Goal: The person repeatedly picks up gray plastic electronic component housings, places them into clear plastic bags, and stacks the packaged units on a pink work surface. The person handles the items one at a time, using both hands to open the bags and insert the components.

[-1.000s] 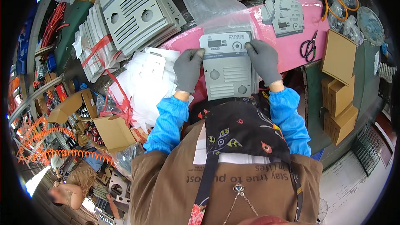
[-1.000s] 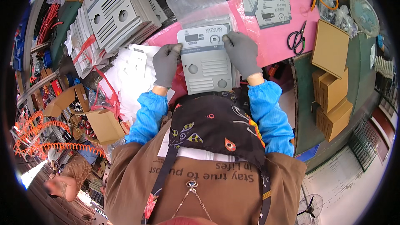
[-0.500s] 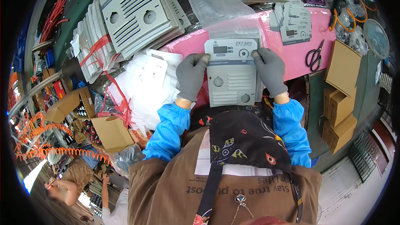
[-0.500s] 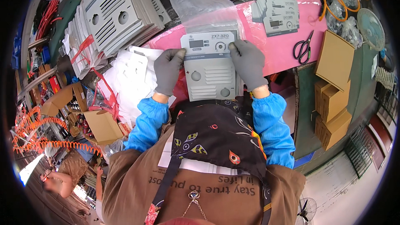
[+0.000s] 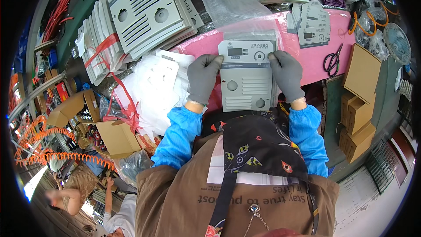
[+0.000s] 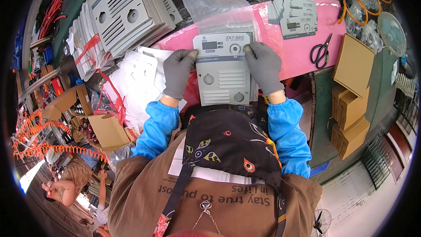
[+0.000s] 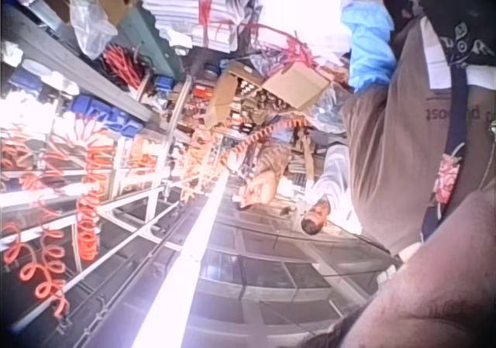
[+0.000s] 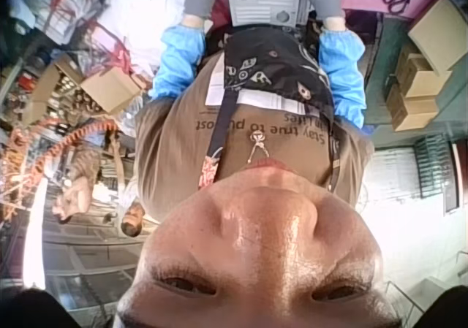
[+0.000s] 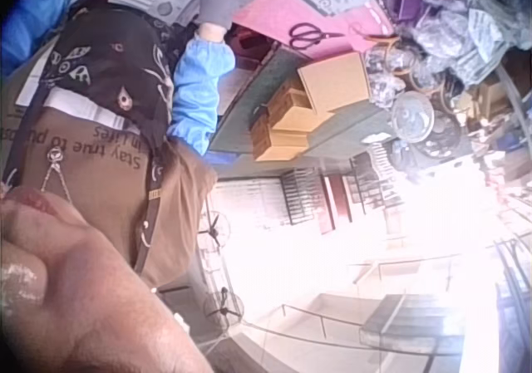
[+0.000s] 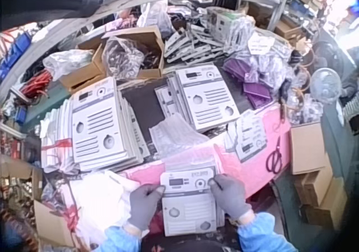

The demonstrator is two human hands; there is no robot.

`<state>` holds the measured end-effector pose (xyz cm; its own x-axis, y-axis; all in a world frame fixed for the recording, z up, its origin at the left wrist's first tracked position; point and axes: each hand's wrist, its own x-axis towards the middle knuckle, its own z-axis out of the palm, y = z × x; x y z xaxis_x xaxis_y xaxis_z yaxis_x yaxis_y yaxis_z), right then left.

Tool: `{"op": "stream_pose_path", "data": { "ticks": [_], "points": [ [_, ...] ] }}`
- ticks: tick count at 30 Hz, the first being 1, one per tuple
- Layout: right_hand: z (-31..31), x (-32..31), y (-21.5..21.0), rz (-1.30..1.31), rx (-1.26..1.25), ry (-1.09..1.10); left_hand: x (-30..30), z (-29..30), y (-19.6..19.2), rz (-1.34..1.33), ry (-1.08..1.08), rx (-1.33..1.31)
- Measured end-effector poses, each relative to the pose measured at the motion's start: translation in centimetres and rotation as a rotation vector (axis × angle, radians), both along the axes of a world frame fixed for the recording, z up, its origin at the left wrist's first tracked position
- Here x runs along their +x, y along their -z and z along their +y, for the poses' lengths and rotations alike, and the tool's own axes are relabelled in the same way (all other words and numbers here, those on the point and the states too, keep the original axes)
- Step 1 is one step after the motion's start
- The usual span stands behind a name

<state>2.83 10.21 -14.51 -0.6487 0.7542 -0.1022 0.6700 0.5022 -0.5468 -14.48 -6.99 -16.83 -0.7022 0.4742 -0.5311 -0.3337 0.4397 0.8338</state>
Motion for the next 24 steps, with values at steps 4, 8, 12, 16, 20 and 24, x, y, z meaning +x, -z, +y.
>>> {"op": "stream_pose_path", "data": {
  "ticks": [4, 8, 12, 16, 20, 24],
  "points": [
    [0.0, 0.0, 0.0, -0.023, -0.011, 0.014, 0.0, 0.1, -0.1, -0.019, -0.015, 0.025],
    [0.1, 0.0, 0.1, -0.019, -0.014, 0.015, -0.1, 0.2, -0.4, 0.004, -0.004, 0.013],
    [0.0, 0.1, 0.2, -0.01, -0.005, 0.012, 0.0, 0.1, -0.2, 0.022, 0.004, 0.007],
    [-0.1, 0.1, 0.1, -0.003, 0.008, 0.006, 0.1, 0.1, -0.3, 0.07, 0.027, -0.033],
    [0.1, 0.1, -0.3, -0.117, 0.078, -0.089, -1.5, 0.2, -1.9, 0.465, 0.437, -0.253],
    [1.7, -0.9, -1.8, -0.284, 0.247, -0.377, -3.7, 1.5, -3.1, 0.73, 0.824, -0.426]
  ]
}}
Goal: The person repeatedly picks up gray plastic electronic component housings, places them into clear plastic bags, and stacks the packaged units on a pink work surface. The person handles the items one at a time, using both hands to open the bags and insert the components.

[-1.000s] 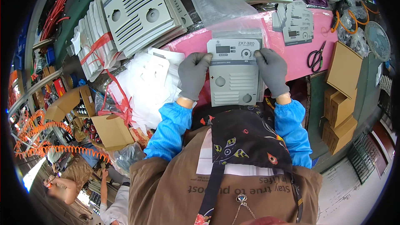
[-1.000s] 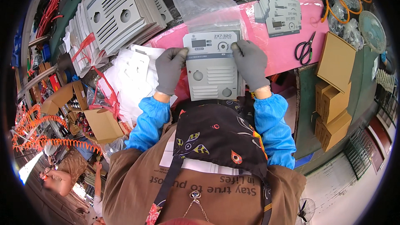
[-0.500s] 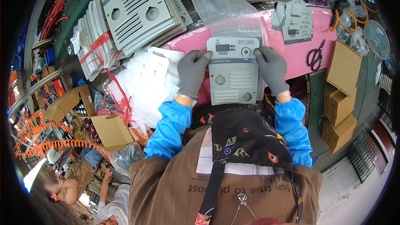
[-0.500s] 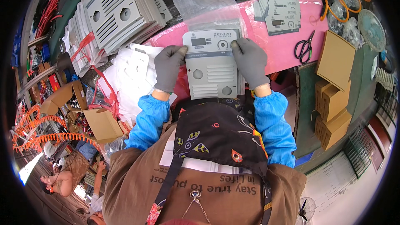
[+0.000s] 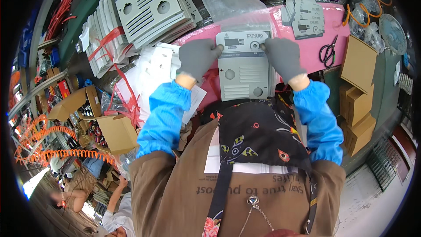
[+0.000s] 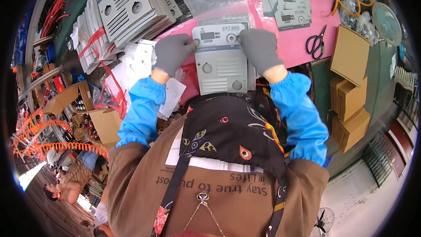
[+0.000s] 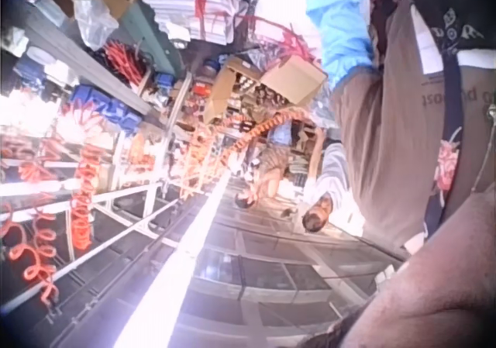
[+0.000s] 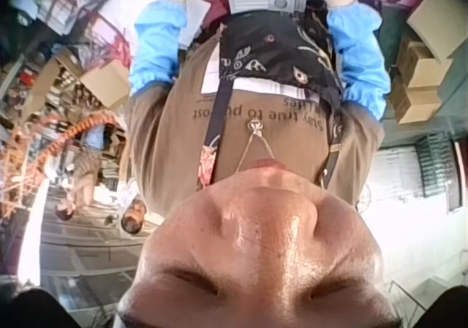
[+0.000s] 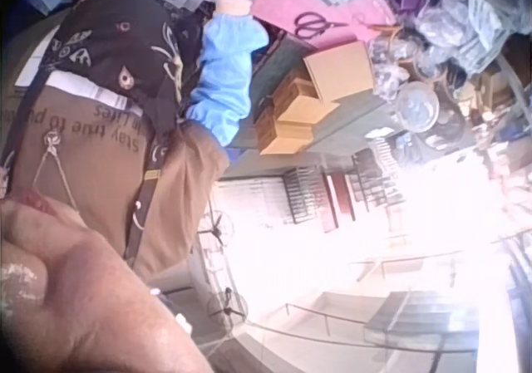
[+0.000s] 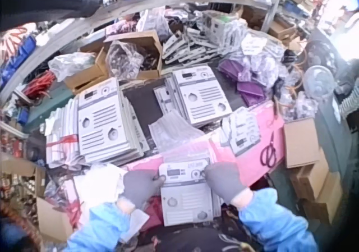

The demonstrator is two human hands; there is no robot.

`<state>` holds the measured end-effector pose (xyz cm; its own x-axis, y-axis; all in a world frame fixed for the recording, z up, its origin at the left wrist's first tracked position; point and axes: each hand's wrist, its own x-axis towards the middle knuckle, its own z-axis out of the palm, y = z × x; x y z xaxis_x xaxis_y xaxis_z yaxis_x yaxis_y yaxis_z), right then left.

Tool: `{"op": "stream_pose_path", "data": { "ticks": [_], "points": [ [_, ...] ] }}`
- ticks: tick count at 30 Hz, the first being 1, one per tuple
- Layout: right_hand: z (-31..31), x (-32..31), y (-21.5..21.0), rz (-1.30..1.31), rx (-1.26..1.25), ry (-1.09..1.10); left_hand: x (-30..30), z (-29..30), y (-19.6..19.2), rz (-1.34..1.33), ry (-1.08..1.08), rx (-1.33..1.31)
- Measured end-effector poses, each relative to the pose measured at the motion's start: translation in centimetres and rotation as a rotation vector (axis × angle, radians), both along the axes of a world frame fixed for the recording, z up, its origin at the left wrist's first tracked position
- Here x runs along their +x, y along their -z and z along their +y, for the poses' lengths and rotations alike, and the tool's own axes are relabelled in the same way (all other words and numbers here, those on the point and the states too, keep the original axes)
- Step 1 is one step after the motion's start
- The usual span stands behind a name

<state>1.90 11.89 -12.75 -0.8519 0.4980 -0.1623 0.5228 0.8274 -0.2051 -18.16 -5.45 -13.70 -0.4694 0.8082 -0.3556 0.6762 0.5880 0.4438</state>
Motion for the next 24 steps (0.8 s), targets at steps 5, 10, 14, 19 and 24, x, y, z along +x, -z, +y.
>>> {"op": "stream_pose_path", "data": {
  "ticks": [5, 10, 14, 19, 24],
  "points": [
    [1.0, -1.4, -2.2, -0.274, -0.01, 0.029, -0.3, 2.6, -2.7, 0.222, 0.115, -0.404],
    [-1.7, 3.1, 0.2, -0.075, -0.204, 0.315, 3.0, -1.6, -0.2, -0.003, -0.067, -0.094],
    [-3.7, 6.4, 2.7, 0.145, -0.588, 0.613, 6.7, -2.0, 0.6, -0.085, -0.208, 0.026],
    [-3.2, 6.6, 1.9, 0.318, -0.996, 0.743, 7.1, -1.3, -0.3, -0.182, -0.329, 0.015],
    [-4.8, 6.1, -1.4, 0.372, -0.758, 0.545, 7.8, -1.7, -0.1, -0.377, -0.519, 0.109]
  ]
}}
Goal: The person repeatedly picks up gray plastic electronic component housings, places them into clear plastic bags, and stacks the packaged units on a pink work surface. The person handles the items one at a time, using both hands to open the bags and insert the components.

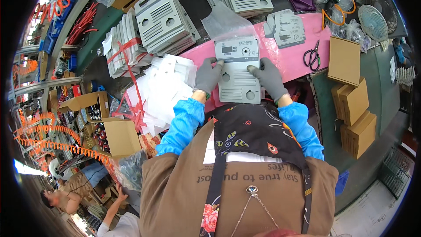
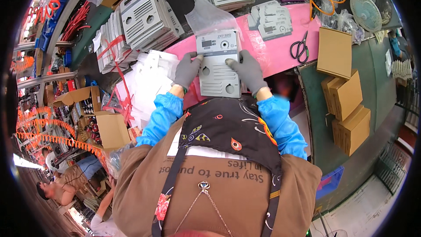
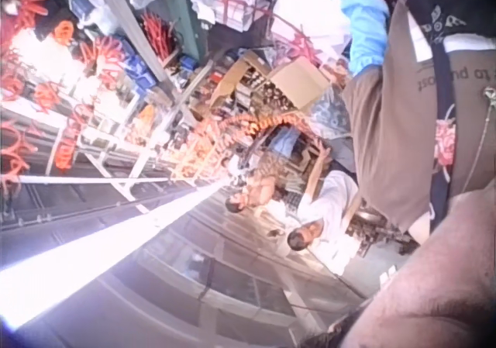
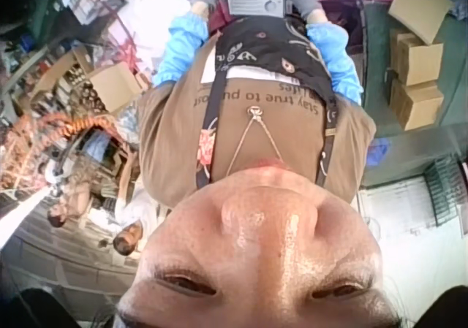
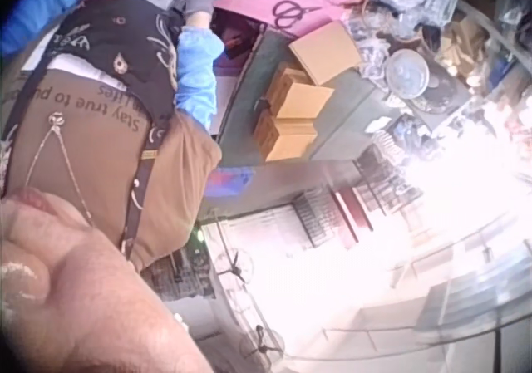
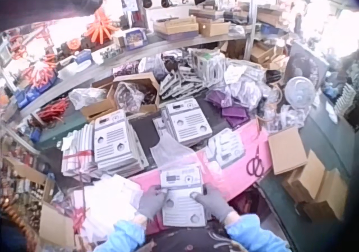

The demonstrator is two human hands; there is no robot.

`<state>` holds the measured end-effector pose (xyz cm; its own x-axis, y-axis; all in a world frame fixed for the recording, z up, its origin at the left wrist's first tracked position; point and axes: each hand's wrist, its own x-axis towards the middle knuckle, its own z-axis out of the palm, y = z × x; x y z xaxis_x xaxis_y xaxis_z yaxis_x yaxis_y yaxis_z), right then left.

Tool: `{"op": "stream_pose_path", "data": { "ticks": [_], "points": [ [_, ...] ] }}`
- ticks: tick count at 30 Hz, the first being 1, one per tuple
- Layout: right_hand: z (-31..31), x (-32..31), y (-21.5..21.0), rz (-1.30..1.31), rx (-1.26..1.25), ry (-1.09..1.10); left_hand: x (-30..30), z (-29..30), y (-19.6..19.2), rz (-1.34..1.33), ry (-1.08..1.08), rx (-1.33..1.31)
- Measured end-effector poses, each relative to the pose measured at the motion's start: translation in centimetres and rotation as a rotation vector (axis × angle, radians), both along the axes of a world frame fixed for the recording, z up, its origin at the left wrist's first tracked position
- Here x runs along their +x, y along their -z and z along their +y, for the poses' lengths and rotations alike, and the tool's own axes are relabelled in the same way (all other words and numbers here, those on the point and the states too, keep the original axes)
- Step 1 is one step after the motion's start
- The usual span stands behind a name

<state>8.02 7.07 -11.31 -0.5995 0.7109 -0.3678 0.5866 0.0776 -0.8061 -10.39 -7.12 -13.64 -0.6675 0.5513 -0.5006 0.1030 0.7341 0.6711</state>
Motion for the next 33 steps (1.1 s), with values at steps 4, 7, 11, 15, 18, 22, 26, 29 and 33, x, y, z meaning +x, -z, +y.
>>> {"op": "stream_pose_path", "data": {
  "ticks": [4, 7, 11, 15, 18, 22, 26, 29, 33],
  "points": [
    [-0.6, 0.1, -3.1, -0.012, -0.006, -0.004, 0.7, -0.7, -0.3, -0.21, -0.102, 0.219],
    [-0.6, 1.0, -5.3, 0.374, -0.277, -0.079, 2.0, -1.8, -4.9, -0.214, -0.077, 0.371],
    [1.0, 2.1, -12.1, 0.529, -0.421, -0.118, 1.4, -2.1, -12.2, -0.308, -0.108, 0.607],
    [2.8, 2.1, -13.3, 0.535, 0.822, -0.585, -1.9, -2.5, -12.2, -0.753, -0.049, 0.528],
    [3.0, 1.6, -9.9, 0.418, 1.2, -0.76, -0.1, -1.0, -11.3, -0.94, -0.04, 0.561],
    [4.7, 2.0, -2.4, 0.262, 1.191, -0.785, 1.8, -0.3, -4.5, -0.642, -0.073, 0.633],
    [12.3, 5.1, 5.1, -0.131, 1.015, -0.487, 3.1, -0.8, 1.7, -0.578, -0.195, 0.665],
    [17.9, 6.7, 6.0, -0.368, 1.02, -0.463, 4.1, -0.3, 0.4, -0.531, -0.223, 0.577],
    [22.1, 5.5, 8.8, -0.517, 1.08, -0.663, 4.6, -0.1, 0.5, -0.324, -0.257, 0.459]
  ]
}}
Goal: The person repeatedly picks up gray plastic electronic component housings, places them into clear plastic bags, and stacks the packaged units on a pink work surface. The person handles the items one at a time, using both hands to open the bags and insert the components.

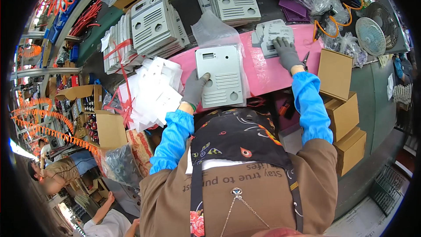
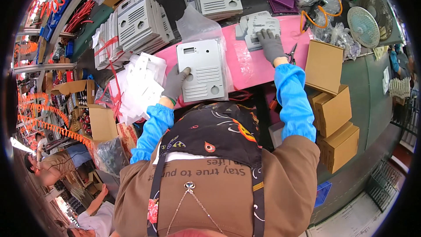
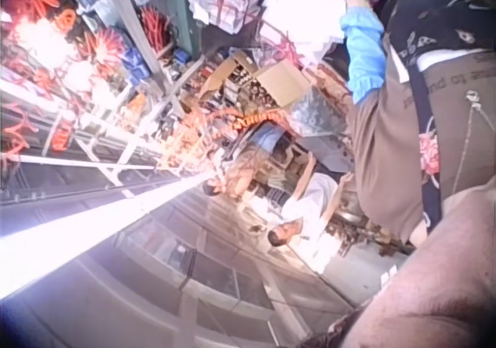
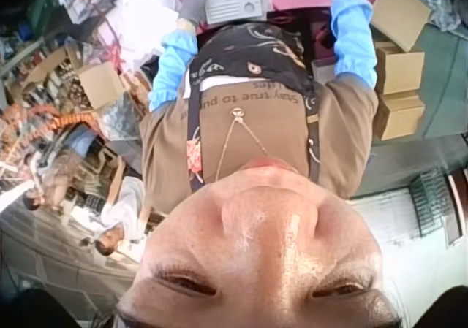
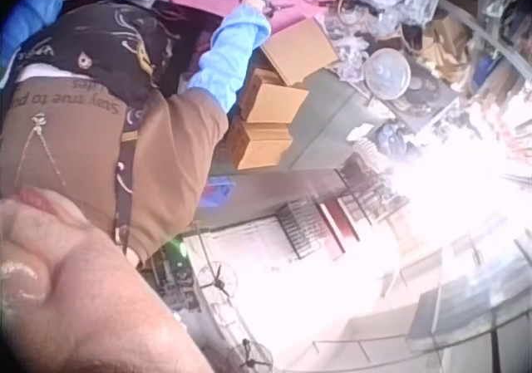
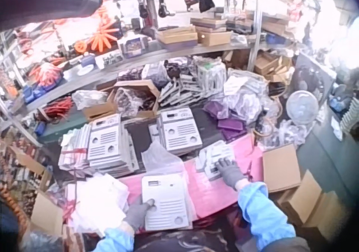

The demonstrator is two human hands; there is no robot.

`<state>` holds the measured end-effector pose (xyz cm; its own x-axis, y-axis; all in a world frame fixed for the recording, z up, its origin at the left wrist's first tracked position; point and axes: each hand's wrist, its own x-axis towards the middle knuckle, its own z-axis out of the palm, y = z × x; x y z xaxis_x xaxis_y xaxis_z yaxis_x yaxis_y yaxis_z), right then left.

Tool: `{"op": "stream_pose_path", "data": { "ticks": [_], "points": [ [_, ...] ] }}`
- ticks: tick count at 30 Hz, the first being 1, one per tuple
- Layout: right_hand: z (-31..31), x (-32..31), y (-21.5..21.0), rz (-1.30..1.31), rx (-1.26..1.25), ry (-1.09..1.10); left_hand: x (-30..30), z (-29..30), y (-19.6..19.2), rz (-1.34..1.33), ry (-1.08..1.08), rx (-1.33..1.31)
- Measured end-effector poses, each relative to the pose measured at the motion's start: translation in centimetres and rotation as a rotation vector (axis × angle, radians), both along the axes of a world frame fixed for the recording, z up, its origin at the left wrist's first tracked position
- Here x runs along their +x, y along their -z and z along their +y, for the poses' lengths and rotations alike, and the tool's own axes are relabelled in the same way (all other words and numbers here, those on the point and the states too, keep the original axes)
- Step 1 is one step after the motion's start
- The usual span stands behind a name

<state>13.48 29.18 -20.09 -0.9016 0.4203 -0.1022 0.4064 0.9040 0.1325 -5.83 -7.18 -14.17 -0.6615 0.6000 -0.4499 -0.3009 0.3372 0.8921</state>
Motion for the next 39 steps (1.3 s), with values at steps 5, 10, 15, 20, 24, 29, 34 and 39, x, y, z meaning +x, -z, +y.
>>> {"op": "stream_pose_path", "data": {
  "ticks": [5, 10, 15, 20, 24, 29, 34, 39],
  "points": [
    [-0.2, -1.5, -0.3, -0.096, 0.067, -0.26, -0.2, 0.8, -1.6, 0.358, 0.116, -0.393],
    [-1.6, -1.4, 1.0, -0.065, 0.133, -0.247, -0.6, 0.6, -0.5, 0.394, 0.155, -0.436],
    [-3.5, -1.4, 1.9, 0.065, 0.064, -0.087, 0.1, 0.3, -1.5, 0.722, -0.048, -0.337],
    [-8.2, -3.1, -4.3, 0.389, -0.113, -0.042, 2.3, 2.4, -6.7, 0.348, 0.082, -0.037],
    [-18.2, -2.9, -13.7, 0.664, -0.362, -0.251, 4.8, 3.7, -9.9, 0.101, 0.13, 0.173],
    [-22.5, -2.6, -15.3, 0.891, -0.799, -0.147, 5.4, 2.2, -11.2, 0.04, 0.041, 0.299],
    [-24.3, -2.6, -16.2, 0.765, -0.981, -0.023, 5.4, 0.8, -10.9, 0.243, 0.041, 0.249],
    [-24.7, -3.7, -16.2, 0.786, -0.874, -0.085, 5.3, 0.2, -10.8, 0.087, -0.045, 0.338]
  ]
}}
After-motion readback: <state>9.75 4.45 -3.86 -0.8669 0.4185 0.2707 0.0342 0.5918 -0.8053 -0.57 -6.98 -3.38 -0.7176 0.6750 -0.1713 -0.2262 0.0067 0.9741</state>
